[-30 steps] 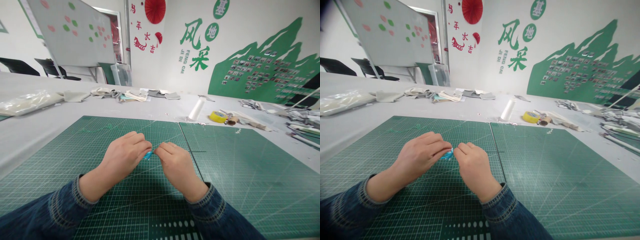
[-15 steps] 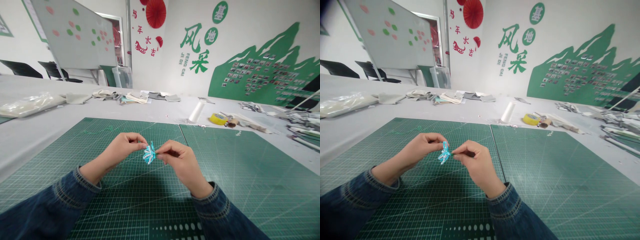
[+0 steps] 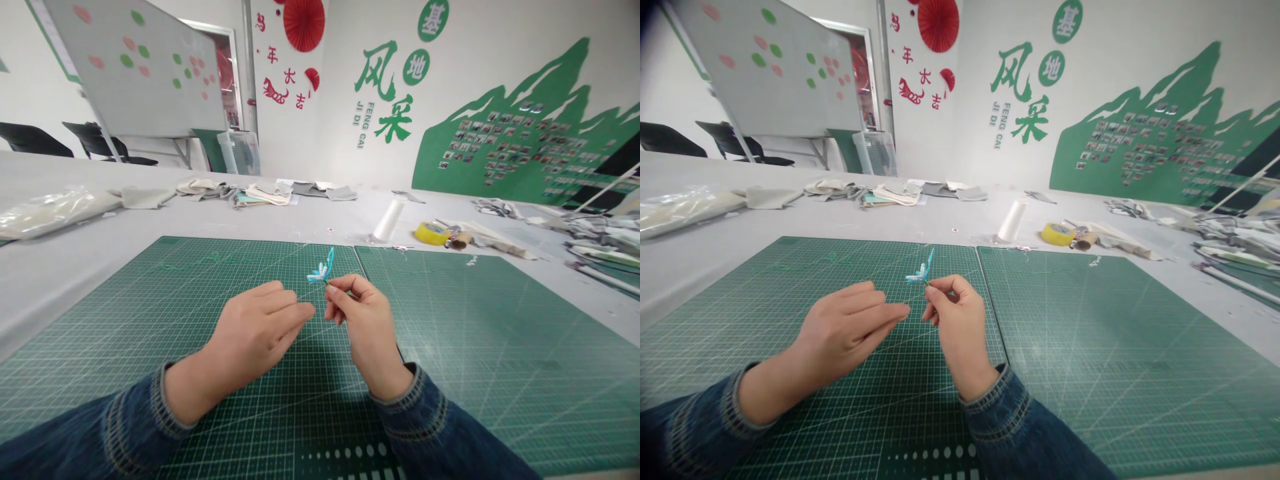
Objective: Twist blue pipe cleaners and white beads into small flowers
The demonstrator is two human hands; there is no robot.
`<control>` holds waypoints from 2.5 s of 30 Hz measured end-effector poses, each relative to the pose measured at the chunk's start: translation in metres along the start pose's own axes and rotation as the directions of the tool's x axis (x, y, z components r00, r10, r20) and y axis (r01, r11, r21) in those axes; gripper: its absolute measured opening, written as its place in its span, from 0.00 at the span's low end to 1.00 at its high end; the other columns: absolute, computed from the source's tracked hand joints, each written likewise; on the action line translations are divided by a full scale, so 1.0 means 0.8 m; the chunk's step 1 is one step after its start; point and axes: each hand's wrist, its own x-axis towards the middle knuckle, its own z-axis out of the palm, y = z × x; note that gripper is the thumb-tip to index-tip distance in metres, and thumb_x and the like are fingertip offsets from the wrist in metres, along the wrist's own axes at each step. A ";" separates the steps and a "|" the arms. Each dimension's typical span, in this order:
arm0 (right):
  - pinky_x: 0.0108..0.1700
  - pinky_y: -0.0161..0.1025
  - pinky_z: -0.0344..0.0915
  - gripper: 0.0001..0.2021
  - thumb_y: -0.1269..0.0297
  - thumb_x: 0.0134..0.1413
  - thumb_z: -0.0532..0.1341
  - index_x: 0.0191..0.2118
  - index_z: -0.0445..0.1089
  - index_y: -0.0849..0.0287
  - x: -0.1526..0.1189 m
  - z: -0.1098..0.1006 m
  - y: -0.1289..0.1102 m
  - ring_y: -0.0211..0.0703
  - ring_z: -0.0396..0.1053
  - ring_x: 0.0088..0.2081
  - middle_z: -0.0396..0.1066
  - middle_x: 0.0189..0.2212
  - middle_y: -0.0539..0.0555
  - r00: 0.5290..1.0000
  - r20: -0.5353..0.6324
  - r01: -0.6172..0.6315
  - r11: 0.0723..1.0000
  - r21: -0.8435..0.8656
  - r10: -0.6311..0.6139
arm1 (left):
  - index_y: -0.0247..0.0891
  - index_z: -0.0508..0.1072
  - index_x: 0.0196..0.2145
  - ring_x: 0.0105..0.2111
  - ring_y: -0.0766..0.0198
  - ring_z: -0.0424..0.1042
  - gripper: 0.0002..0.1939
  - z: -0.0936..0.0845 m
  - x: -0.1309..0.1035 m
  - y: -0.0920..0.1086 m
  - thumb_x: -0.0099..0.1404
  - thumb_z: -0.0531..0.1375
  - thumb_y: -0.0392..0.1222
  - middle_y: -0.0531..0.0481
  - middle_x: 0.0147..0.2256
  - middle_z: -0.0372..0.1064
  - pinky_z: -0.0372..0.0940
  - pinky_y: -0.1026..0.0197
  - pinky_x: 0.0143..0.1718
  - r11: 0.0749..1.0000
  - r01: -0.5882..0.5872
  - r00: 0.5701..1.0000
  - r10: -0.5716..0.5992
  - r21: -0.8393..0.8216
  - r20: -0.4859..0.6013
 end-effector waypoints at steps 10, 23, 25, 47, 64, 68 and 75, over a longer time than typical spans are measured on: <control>0.39 0.40 0.64 0.10 0.73 0.62 0.54 0.34 0.71 0.55 -0.010 -0.003 0.005 0.42 0.68 0.34 0.71 0.32 0.53 0.829 0.269 0.534 0.556 -0.637 -0.490 | 0.38 0.74 0.38 0.24 0.66 0.59 0.09 -0.024 0.004 -0.003 0.69 0.54 0.32 0.54 0.23 0.64 0.61 0.60 0.28 0.944 -0.149 0.983 0.173 0.294 -0.056; 0.38 0.40 0.64 0.12 0.73 0.64 0.55 0.36 0.74 0.55 -0.010 -0.005 -0.007 0.41 0.69 0.35 0.72 0.32 0.51 0.721 0.588 0.661 0.619 -0.423 -0.368 | 0.44 0.79 0.32 0.25 0.67 0.65 0.06 -0.029 0.009 -0.052 0.63 0.63 0.44 0.55 0.26 0.70 0.57 0.63 0.27 0.816 0.520 0.850 -0.464 -0.251 0.250; 0.38 0.39 0.65 0.11 0.74 0.61 0.57 0.34 0.75 0.54 -0.010 -0.004 -0.011 0.40 0.69 0.34 0.72 0.31 0.50 0.743 0.570 0.602 0.724 -0.337 -0.352 | 0.42 0.80 0.30 0.22 0.68 0.61 0.07 -0.026 0.009 -0.059 0.60 0.64 0.47 0.55 0.23 0.68 0.54 0.63 0.24 0.708 0.622 0.780 -0.525 -0.335 0.340; 0.31 0.37 0.60 0.05 0.72 0.58 0.59 0.31 0.67 0.56 -0.005 -0.001 0.006 0.38 0.65 0.27 0.66 0.24 0.47 0.946 0.060 0.316 0.864 -0.392 -0.319 | 0.37 0.77 0.38 0.26 0.63 0.56 0.07 0.003 -0.003 0.003 0.67 0.58 0.32 0.53 0.24 0.64 0.56 0.59 0.29 0.995 -0.005 0.998 0.011 0.098 -0.064; 0.39 0.40 0.63 0.10 0.73 0.65 0.53 0.35 0.71 0.61 -0.008 -0.005 0.001 0.43 0.66 0.35 0.71 0.32 0.54 0.662 0.587 0.747 0.346 -0.568 -0.466 | 0.42 0.78 0.33 0.31 0.64 0.66 0.07 -0.023 0.008 -0.028 0.67 0.59 0.39 0.54 0.27 0.70 0.58 0.61 0.33 0.948 0.310 0.948 -0.301 -0.076 0.106; 0.40 0.41 0.64 0.09 0.73 0.64 0.55 0.35 0.72 0.60 -0.006 -0.006 -0.002 0.42 0.67 0.36 0.72 0.33 0.54 0.644 0.627 0.762 0.438 -0.477 -0.437 | 0.43 0.79 0.31 0.26 0.67 0.64 0.05 -0.021 0.010 -0.048 0.62 0.63 0.42 0.56 0.25 0.68 0.55 0.63 0.28 0.769 0.580 0.802 -0.481 -0.270 0.354; 0.37 0.38 0.64 0.07 0.76 0.55 0.63 0.31 0.74 0.57 -0.004 -0.004 -0.010 0.38 0.68 0.33 0.72 0.29 0.49 0.792 0.495 0.539 0.790 -0.293 -0.357 | 0.38 0.79 0.29 0.27 0.66 0.63 0.07 0.000 0.005 -0.058 0.56 0.66 0.45 0.54 0.24 0.68 0.57 0.63 0.31 0.292 0.770 0.634 -0.456 -0.567 0.625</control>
